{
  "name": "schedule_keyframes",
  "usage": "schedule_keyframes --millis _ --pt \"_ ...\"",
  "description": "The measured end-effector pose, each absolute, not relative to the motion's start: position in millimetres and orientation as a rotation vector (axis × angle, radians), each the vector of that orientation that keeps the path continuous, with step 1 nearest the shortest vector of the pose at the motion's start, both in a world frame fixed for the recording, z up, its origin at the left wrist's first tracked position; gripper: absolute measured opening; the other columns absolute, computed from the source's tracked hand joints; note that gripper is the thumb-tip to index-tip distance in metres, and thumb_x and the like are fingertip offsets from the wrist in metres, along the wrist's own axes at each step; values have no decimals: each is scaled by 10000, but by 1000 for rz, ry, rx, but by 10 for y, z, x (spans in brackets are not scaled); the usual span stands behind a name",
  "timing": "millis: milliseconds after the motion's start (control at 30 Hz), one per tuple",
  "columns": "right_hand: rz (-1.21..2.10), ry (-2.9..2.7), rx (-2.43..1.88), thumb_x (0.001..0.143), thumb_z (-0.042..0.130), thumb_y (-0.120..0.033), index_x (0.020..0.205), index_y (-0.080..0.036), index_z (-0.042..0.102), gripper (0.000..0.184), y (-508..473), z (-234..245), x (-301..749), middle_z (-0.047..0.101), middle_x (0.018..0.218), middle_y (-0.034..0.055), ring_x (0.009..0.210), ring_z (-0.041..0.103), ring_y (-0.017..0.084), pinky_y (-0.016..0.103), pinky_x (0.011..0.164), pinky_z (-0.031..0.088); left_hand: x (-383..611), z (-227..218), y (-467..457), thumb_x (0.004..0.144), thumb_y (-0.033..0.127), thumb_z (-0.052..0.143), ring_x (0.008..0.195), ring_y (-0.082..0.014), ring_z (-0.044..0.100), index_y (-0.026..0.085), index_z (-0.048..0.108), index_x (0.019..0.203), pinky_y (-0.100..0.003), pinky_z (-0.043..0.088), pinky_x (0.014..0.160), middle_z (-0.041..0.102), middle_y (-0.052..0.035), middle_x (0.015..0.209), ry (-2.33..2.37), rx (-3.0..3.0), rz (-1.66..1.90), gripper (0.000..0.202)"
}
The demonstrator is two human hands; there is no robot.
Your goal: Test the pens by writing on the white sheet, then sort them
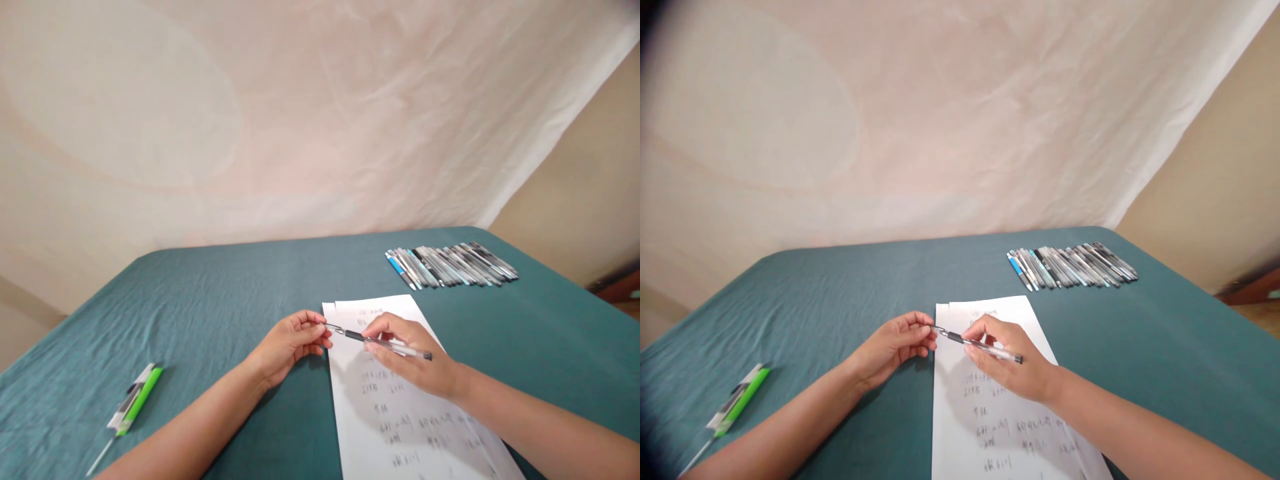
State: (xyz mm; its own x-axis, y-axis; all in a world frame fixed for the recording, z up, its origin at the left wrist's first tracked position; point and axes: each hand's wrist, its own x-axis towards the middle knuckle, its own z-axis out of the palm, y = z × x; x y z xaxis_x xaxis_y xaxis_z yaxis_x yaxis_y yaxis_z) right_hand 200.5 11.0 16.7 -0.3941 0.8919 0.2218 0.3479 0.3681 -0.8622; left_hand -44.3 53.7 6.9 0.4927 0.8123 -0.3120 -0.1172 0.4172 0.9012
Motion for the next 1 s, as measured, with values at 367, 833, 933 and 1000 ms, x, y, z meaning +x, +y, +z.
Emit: schedule_keyframes --millis 367,833,933,1000 --pt "1011 -2138 -767 820 588 -265 1014 -226 649 208 33 207 1912 658 831 35 727 594 136 265 688 465 -361 353 284 822 335 564 689 -111 519 166 649 919 -213 388 650 610 4 785 792 1580 364 213" --pt "622 -2525 -1154 950 323 -314 1087 -202 512 259 64 19 1928 655 808 29 699 598 154 256 629 375 -419 334 344 839 295 521 734 -125 560 204 669 901 -207 393 674 660 14 842 1081 2076 405 185" --pt "543 -2585 -1146 958 297 -308 1089 -198 490 258 45 5 1914 656 807 29 692 597 154 254 616 356 -422 313 354 850 301 523 755 -128 569 212 677 922 -209 393 692 663 10 861 1061 2097 398 193" --pt "505 -2609 -1148 958 293 -301 1070 -193 486 248 44 -7 1908 656 796 29 683 594 154 253 607 345 -426 302 365 855 284 517 756 -125 572 213 677 910 -204 389 690 661 18 845 1052 2090 380 184"
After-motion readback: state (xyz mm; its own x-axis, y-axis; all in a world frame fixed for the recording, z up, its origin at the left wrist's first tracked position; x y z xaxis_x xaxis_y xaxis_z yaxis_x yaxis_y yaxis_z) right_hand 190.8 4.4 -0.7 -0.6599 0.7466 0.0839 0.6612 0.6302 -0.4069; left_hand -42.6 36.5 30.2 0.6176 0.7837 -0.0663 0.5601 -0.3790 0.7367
